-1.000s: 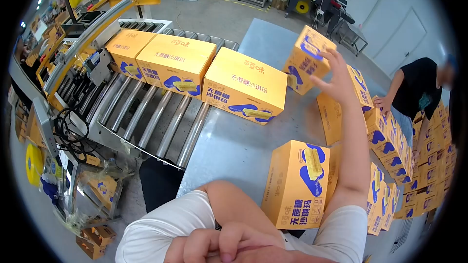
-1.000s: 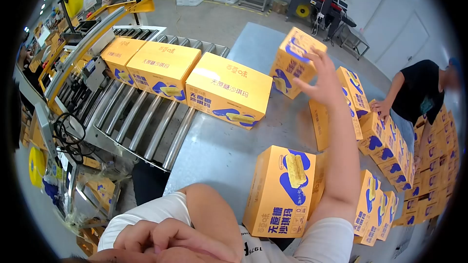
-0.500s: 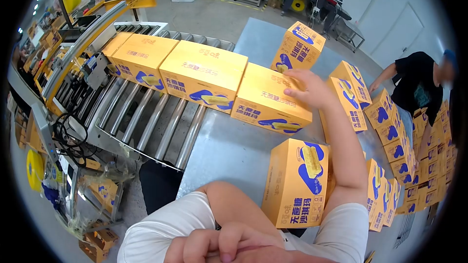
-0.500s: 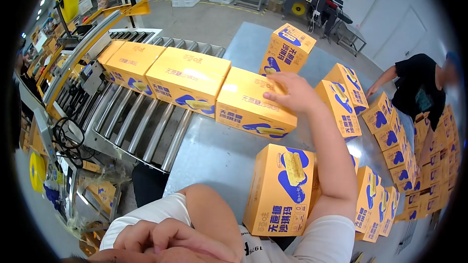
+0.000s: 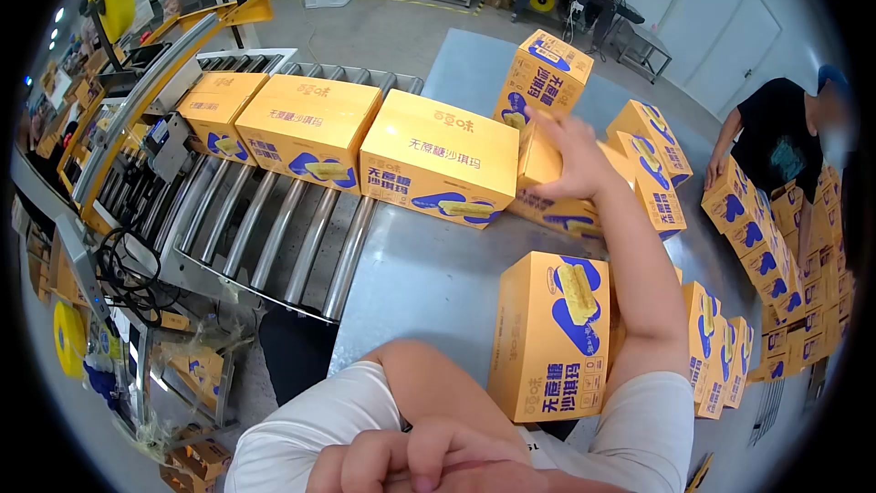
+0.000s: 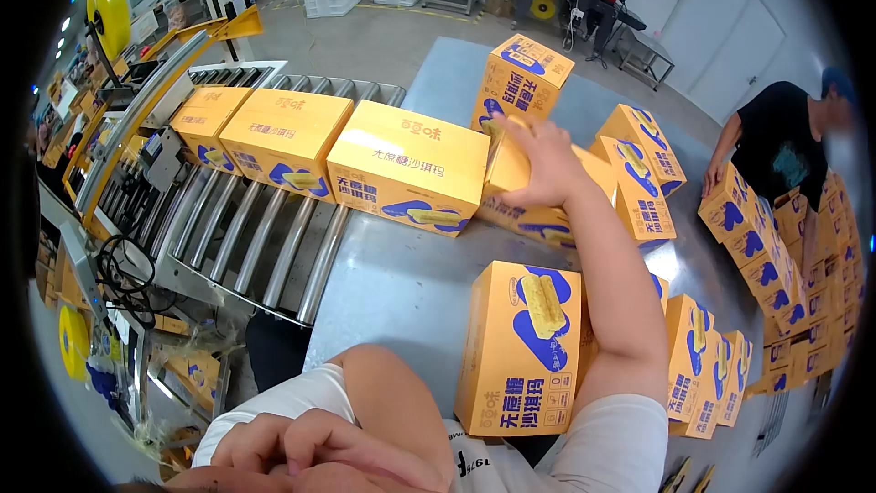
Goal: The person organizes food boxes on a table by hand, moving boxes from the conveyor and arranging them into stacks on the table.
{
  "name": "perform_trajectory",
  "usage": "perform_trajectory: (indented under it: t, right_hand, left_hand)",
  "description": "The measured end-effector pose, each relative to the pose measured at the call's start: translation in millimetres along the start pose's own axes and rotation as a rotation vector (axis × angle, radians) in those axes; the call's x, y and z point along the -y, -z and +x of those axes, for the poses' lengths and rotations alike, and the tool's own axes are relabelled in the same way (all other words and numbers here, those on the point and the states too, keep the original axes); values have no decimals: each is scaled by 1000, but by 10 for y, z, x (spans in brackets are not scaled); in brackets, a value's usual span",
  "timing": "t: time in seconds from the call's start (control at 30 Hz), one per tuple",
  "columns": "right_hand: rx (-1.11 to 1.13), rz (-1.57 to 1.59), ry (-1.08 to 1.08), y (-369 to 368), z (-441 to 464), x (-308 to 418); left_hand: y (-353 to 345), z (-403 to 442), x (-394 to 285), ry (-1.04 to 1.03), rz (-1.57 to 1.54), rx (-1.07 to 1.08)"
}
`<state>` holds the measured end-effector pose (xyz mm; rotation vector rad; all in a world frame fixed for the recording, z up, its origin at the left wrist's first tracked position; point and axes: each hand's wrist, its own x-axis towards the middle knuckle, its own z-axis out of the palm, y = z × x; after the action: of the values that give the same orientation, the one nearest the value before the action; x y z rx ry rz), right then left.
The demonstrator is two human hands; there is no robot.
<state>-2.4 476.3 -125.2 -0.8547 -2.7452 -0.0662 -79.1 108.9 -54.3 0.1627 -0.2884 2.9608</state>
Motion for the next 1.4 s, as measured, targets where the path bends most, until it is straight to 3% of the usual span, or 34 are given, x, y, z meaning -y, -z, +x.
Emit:
perform_trajectory:
  t: [0.17, 0.27, 0.37, 0.47, 0.67, 0.77, 0.83, 0.97, 1.03, 1.1, 1.13, 1.2, 1.3, 1.37, 1.4]
  right_hand:
    - [-276, -259, -100, 7, 52, 104]
    - [-287, -437, -284, -17, 93, 269]
    - [-129, -615, -514, 111, 174, 618]
    - [27, -201, -702, 567, 267, 620]
    - [-27, -93, -424, 343, 77, -346]
    - [233, 156, -556, 544, 70, -233]
    - [280, -82, -673, 555, 123, 52]
    - [418, -574, -993, -959, 670, -589]
    - [587, -493, -1078, -581, 608, -476]
    - [693, -350, -909, 298, 232, -335]
    - [551, -309, -967, 125, 133, -619]
    - [631, -534, -785, 176, -162, -985]
    - [607, -535, -1072, 214, -676, -1600]
    - [548, -375, -1432, 678, -851, -1251]
    - [300, -674, -1423, 357, -1128, -1484]
  left_hand:
    - [-1, -13, 30, 6, 9, -3]
    - [-13, -40, 47, 3, 8, -9]
    - [-15, -71, 62, -1, 12, -9]
    - [-22, -95, 76, -5, 24, -11]
    - [-25, -180, 90, 39, 71, -1]
    - [18, -260, 74, 119, 115, 32]
    - [104, -309, 33, 167, 127, 80]
    - [220, -442, 203, 155, -193, 78]
    - [238, -433, 197, 203, -112, 156]
    - [189, -436, 204, 244, -7, 239]
    - [110, -424, 257, 258, -12, 267]
    - [96, -418, 232, 232, 15, 248]
    - [154, -336, 104, 179, 80, 172]
    - [72, -314, 123, 209, 98, 162]
    - [44, -307, 136, 216, 105, 153]
